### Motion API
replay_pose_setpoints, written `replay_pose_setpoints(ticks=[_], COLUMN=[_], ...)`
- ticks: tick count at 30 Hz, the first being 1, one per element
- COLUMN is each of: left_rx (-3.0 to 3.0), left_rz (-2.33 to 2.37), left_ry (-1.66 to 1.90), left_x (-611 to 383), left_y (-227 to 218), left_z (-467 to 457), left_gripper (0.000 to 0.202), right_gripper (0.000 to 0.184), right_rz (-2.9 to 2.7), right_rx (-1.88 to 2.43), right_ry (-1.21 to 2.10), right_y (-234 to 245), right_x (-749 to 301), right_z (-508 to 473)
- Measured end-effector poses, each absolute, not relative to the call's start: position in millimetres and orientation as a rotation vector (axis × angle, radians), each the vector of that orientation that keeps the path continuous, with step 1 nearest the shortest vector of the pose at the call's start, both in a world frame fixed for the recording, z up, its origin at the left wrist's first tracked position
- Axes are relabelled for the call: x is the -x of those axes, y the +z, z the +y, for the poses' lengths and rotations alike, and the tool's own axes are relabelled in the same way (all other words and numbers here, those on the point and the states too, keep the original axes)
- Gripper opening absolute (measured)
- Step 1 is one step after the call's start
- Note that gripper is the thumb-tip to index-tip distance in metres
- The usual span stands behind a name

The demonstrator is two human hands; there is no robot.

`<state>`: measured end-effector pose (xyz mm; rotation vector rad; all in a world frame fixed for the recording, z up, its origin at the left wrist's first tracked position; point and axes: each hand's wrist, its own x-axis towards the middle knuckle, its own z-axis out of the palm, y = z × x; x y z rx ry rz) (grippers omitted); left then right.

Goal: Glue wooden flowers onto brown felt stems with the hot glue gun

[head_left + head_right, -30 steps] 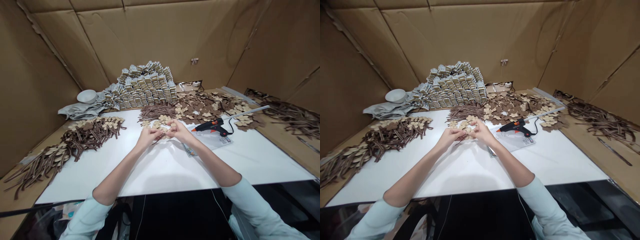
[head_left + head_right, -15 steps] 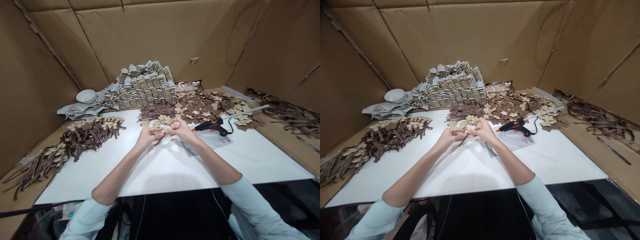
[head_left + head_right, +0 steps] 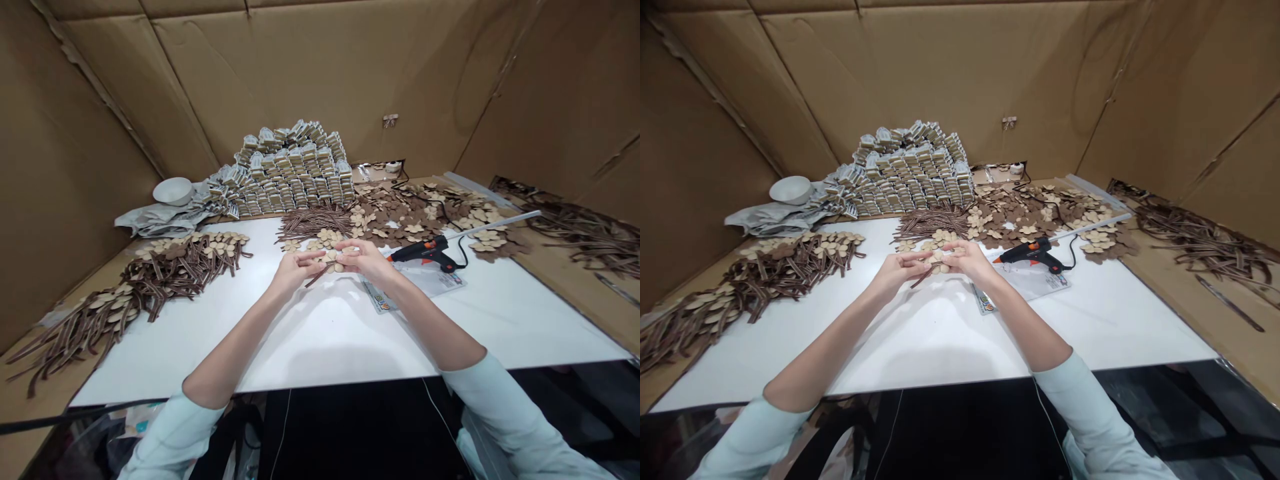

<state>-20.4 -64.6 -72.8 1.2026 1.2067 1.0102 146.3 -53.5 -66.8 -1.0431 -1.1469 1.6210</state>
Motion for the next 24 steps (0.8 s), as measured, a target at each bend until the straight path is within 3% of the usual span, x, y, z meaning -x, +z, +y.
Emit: replay_pose_setpoints(ticks=[17,24], left_rx=[-1.436,-1.406], left_rz=[1.285,1.245], left_ry=[1.031,1.036], left_x=[21.5,20.3], left_y=[-75.8,-74.9], left_z=[-65.3,-65.7], left_gripper=[0.052,0.056], right_gripper=[0.024,0.024], right_rz=[-1.121,-1.155], right_rx=[1.111,1.117], right_ry=[1.656,1.58], right_y=[-67.4,-66.5], right_x=[-145.1,-144.9], right_z=[-54.5,-53.8])
